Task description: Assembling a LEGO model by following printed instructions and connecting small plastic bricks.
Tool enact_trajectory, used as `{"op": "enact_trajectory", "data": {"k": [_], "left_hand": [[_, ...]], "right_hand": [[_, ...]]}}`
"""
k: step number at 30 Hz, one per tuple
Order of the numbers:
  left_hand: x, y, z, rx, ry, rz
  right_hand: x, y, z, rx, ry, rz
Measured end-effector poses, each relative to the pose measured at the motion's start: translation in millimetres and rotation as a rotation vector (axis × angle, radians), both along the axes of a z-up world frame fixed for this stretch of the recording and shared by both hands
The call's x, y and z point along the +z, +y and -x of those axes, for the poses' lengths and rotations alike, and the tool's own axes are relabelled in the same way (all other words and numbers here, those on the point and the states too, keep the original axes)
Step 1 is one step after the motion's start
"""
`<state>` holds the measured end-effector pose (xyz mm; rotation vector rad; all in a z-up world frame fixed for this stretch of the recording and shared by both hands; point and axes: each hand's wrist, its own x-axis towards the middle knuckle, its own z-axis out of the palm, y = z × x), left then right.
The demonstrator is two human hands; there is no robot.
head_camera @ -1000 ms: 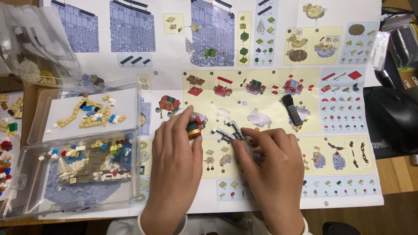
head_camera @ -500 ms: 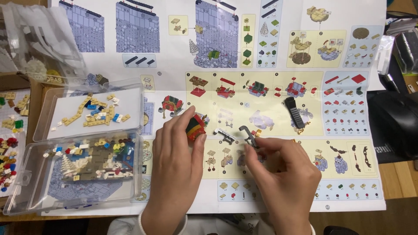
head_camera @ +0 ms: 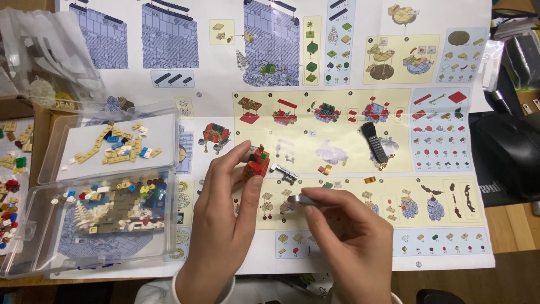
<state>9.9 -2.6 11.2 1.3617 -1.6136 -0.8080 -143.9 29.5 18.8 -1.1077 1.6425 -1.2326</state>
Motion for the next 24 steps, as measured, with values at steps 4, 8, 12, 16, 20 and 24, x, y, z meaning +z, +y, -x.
{"op": "enact_trajectory", "data": {"k": [4,8,12,16,20,24], "left_hand": [[0.0,0.1,-0.2,-0.013,-0.013,-0.014],[-0.3,0.4,-0.1,-0.013,-0.011,-0.024],[0.5,1.0,-0.5,-0.016,-0.004,-0.026],[-0.3,1.7,-0.3,0.0,-0.003,-0.059],[-1.2,1.5,-0.8,-0.005,0.062,-0.052],[-0.7,1.4,-1.4,-0.011,0.101,-0.089]], "right_hand": [[-1.8,-1.5,0.2,-0.014,0.02,-0.036],[-3.0,-2.6,-2.0,-0.009,-0.079,-0.027],[-0.3,-4.4,-5.2,-0.01,-0.261,-0.036],[2.3,-5.6,-6.2,-0.041,-0.3,-0.098],[-3.6,-4.8,-5.9,-0.126,-0.352,-0.145],[-5.9,-4.3,-7.3,-0.128,-0.365,-0.118]]}}
